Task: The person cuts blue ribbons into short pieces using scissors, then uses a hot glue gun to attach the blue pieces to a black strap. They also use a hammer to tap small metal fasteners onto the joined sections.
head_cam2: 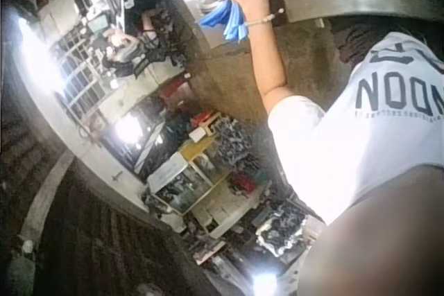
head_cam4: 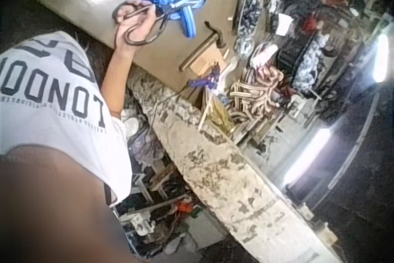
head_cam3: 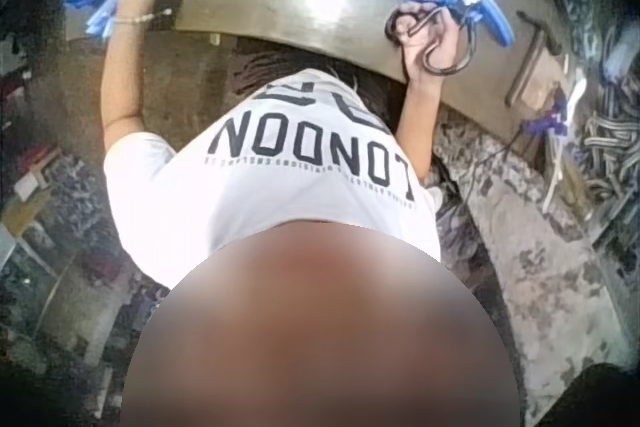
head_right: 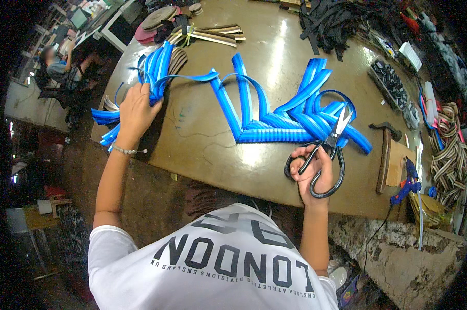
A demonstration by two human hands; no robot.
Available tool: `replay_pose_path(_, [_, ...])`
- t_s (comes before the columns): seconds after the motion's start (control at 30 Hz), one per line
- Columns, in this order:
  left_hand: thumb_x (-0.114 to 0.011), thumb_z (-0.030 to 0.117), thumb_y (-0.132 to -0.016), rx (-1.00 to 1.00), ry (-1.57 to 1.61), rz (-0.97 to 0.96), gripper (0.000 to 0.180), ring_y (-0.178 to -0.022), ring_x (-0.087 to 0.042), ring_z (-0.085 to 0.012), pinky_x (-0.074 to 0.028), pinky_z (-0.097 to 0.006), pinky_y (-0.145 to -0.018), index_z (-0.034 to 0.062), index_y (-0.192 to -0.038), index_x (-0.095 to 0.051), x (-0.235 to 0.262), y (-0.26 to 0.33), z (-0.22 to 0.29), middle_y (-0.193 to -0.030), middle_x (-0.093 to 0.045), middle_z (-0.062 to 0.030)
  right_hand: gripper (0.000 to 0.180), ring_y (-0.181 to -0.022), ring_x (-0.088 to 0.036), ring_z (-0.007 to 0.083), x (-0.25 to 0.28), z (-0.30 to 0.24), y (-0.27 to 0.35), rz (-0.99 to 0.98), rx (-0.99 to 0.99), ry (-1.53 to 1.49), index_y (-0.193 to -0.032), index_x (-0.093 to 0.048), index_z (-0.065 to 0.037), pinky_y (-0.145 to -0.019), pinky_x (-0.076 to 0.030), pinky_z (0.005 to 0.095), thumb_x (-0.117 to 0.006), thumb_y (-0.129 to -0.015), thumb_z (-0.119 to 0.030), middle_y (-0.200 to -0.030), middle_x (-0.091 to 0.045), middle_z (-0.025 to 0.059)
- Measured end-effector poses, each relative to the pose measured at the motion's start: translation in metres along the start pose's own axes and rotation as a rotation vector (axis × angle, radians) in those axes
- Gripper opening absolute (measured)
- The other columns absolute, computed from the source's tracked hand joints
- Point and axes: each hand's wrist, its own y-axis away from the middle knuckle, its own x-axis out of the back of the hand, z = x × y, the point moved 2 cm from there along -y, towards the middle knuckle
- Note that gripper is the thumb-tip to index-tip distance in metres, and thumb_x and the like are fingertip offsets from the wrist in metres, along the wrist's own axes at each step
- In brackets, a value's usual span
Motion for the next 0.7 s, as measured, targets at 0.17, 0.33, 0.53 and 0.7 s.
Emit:
replay_pose_path(0.17, [-0.064,0.039,-0.088,0.068,0.105,0.025,0.041,-0.099,-0.058,-0.0389,-0.05,-0.049,-0.077,-0.0006,-0.096,-0.057,0.023,-0.02,-0.013,-0.101,-0.061,-0.0187,0.033,-0.062,-0.061,0.0237,-0.002,0.0,0.002,0.002,-0.026,-0.003,-0.099,-0.055,-0.003,-0.048,-0.045,0.0271,-0.044,-0.101,-0.034,-0.091,-0.061,0.0204])
replay_pose_path(0.33, [-0.052,0.047,-0.097,0.294,0.756,-0.123,0.05,-0.071,-0.064,-0.0189,-0.049,-0.032,-0.072,0.0002,-0.086,-0.067,0.055,-0.065,-0.093,-0.078,-0.068,-0.0113,0.035,-0.058,-0.059,0.0245,-0.004,0.0,0.002,0.042,-0.021,-0.012,-0.1,-0.054,-0.002,-0.046,-0.046,0.027,-0.046,-0.1,-0.035,-0.09,-0.061,0.0216])
replay_pose_path(0.53, [-0.051,0.032,-0.101,0.55,2.303,-0.658,0.028,-0.05,-0.035,-0.0079,-0.035,-0.025,-0.047,0.009,-0.088,-0.059,0.077,-0.096,-0.198,-0.067,-0.043,0.0019,0.034,-0.057,-0.059,0.0242,-0.003,0.0,0.002,0.044,-0.03,-0.017,-0.1,-0.055,-0.002,-0.046,-0.046,0.0271,-0.046,-0.1,-0.035,-0.09,-0.061,0.0208])
replay_pose_path(0.7, [-0.047,0.046,-0.101,0.575,0.947,-0.116,0.045,-0.053,-0.041,-0.0075,-0.035,-0.027,-0.047,0.0069,-0.108,-0.068,0.053,-0.085,-0.201,-0.073,-0.055,0.0001,0.034,-0.057,-0.059,0.0237,-0.004,0.0,0.002,0.051,-0.032,-0.01,-0.1,-0.055,-0.002,-0.046,-0.046,0.0271,-0.047,-0.1,-0.035,-0.089,-0.06,0.0201])
